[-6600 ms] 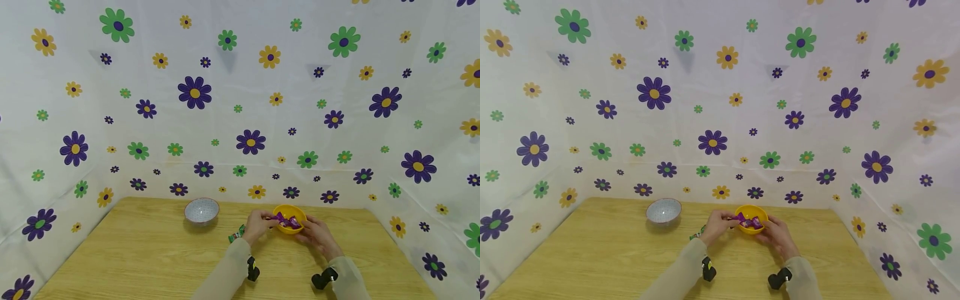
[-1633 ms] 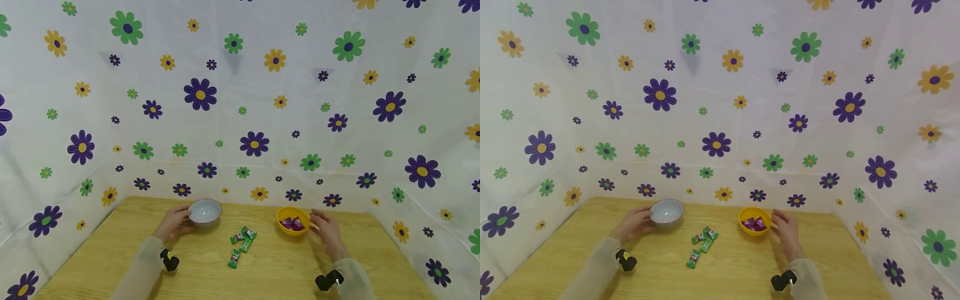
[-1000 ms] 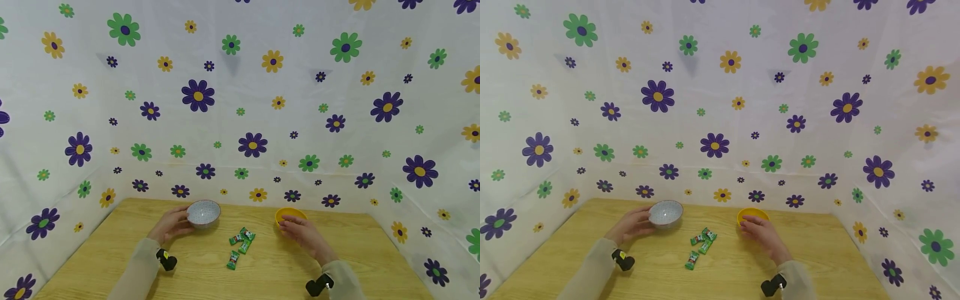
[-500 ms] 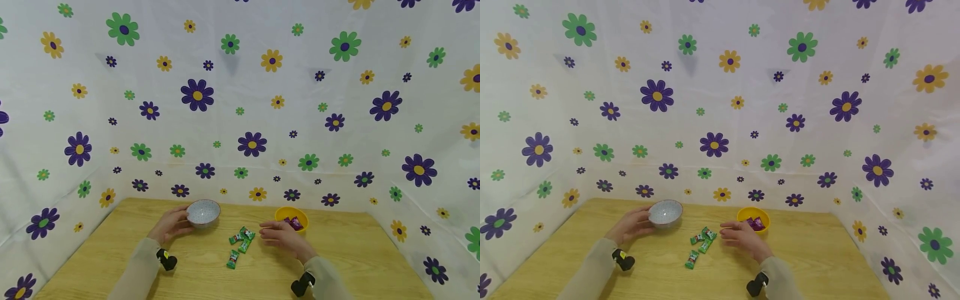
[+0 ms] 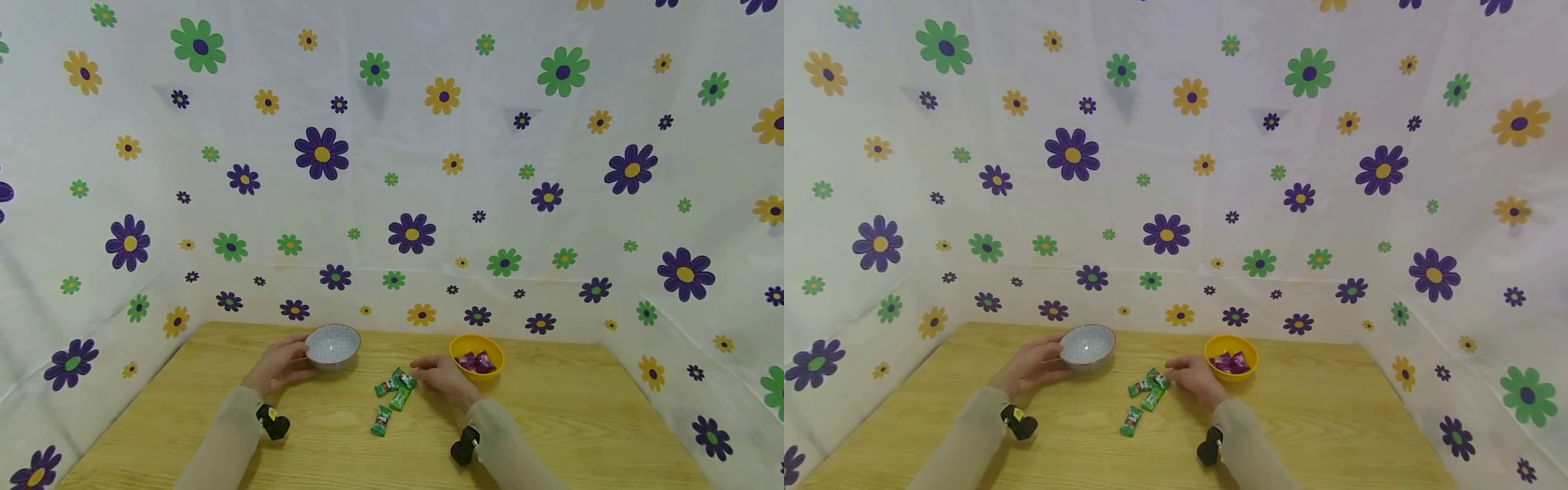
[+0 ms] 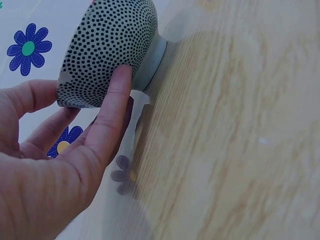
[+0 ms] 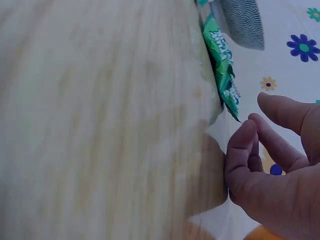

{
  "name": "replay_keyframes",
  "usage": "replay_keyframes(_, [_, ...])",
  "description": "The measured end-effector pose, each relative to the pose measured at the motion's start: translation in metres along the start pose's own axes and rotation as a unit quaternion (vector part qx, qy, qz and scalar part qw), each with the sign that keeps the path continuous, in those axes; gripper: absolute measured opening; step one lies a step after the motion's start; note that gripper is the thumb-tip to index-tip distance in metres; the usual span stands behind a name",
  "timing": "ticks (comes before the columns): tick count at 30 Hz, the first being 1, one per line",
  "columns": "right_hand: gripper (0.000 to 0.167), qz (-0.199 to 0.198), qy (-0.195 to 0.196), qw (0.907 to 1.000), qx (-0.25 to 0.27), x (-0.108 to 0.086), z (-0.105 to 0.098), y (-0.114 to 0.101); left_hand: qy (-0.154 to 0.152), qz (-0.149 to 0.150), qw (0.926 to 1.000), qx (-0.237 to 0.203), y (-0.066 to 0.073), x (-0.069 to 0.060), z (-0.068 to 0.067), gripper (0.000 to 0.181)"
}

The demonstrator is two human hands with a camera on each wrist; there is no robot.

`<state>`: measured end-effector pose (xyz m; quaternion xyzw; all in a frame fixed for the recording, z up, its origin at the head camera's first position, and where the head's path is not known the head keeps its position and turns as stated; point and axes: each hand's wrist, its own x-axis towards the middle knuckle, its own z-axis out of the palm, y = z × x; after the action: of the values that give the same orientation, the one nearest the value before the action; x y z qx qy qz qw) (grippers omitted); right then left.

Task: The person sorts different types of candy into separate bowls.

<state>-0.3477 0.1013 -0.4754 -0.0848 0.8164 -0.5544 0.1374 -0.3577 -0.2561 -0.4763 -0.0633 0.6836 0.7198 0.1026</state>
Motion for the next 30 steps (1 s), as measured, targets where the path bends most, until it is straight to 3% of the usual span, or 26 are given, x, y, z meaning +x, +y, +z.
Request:
replay_keyframes(14, [0.026,-0.010,0.009,0.9915,-0.129,0.0076,0.0062,-0.0081,0.003,-0.002,1.0000,0.002,0.0011,0.0018,0.0003,0.055])
replay_keyframes(25, [0.015,0.003,0.019,0.9871,-0.159,0.0093,0.0079,-0.0050,0.004,-0.005,0.9999,0.008,-0.0011,0.0004,0.0003,0.055])
replay_keyframes(30, [0.014,-0.009,0.011,0.9855,-0.169,0.0104,0.0061,-0.0030,0.003,-0.004,1.0000,0.006,-0.0007,0.0005,0.0010,0.055])
